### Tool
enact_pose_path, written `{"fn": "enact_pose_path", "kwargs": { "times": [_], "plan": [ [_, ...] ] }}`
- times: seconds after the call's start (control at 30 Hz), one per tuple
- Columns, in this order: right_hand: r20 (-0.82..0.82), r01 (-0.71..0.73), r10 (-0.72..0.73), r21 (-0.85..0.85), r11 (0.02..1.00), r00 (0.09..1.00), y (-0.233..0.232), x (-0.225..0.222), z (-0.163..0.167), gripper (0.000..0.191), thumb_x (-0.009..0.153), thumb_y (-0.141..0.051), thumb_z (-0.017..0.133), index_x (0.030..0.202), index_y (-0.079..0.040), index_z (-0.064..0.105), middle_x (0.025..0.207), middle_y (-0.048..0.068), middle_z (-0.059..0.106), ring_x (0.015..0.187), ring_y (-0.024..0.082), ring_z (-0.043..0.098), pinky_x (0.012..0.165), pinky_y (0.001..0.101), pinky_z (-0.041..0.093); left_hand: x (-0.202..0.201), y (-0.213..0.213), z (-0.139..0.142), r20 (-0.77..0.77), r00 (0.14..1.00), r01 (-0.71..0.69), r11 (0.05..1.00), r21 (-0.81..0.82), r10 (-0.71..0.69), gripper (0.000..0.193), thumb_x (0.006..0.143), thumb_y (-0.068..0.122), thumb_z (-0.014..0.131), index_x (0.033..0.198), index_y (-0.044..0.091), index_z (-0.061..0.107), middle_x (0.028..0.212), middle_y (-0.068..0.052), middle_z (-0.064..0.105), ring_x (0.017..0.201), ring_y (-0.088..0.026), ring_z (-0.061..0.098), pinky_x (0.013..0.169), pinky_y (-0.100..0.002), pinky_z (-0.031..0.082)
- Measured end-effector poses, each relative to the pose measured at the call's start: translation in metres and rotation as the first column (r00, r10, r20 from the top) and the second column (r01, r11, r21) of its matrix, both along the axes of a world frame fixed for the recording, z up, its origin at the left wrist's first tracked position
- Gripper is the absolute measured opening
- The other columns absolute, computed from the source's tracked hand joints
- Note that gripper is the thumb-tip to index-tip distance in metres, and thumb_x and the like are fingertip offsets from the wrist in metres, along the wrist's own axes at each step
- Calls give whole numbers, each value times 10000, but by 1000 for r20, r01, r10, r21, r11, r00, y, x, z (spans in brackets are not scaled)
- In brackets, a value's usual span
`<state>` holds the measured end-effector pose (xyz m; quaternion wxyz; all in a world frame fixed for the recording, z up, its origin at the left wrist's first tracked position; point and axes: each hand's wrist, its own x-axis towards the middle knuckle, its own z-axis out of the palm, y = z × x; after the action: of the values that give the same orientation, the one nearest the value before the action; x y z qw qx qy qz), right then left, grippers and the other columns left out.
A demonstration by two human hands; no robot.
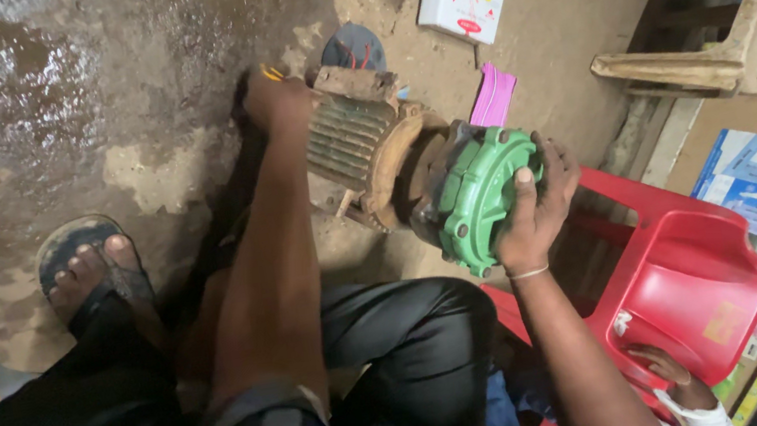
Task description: The person sits on the floor repairing a green water pump. They hold the pump steady with one hand while unscrewing and tightening bolts around its casing by hand, reposition the pump, and later use a screwdriver to work on fasteners on the motor body.
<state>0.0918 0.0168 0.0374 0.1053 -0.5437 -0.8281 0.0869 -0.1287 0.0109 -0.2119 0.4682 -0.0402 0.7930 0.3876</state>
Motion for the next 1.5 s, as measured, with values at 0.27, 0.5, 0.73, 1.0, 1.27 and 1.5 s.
{"fn": "enact_pose_path", "kwargs": {
  "times": [0.27,0.5,0.73,1.0,1.27,1.5],
  "plan": [
    [-35,3,-4,-10,1000,999,0,-1,0,555,1090,-405,506,1420,37,566,1463,260,464,1374,367,482,1199,459,367,-12,4,13,115,989,-107,991,78,98,270,795,59,700,1065,69,710,1008,-173,761,878,-335,756,715,-398,599],
    [3,8,-8,4,1000,1000,0,0,0,555,1088,-402,498,1423,34,569,1447,262,474,1369,370,486,1198,459,367,-15,-7,3,241,970,-68,989,131,35,217,835,75,687,1050,68,719,1008,-197,753,892,-378,738,741,-438,580],
    [15,-4,4,8,1000,1000,-1,-2,-1,553,1090,-404,495,1412,40,571,1426,261,507,1369,383,482,1205,474,357,-14,-8,0,-374,923,76,996,-43,-87,182,893,86,671,1067,85,725,1038,-228,734,919,-443,711,779,-499,558],
    [30,-25,25,27,999,999,-2,1,-1,542,1088,-383,496,1411,44,578,1431,247,533,1390,386,469,1222,474,338,-17,-8,1,-36,998,-46,995,92,50,333,729,153,779,1041,76,691,999,-195,741,960,-390,721,816,-442,572],
    [-8,-22,22,22,1000,1000,-2,2,-5,510,1093,-339,514,1415,51,576,1428,246,500,1376,381,476,1209,464,349,-15,-23,4,-79,995,-62,996,58,66,273,806,228,754,1018,60,720,1016,-224,740,998,-417,701,861,-466,551],
    [-16,-2,2,15,1000,1000,-1,0,-2,501,1075,-345,518,1413,17,589,1415,233,504,1342,362,502,1189,453,375,-9,-21,9,-54,993,-96,990,102,102,299,780,217,745,996,11,721,1019,-255,730,1002,-429,689,861,-471,547]
  ]
}}
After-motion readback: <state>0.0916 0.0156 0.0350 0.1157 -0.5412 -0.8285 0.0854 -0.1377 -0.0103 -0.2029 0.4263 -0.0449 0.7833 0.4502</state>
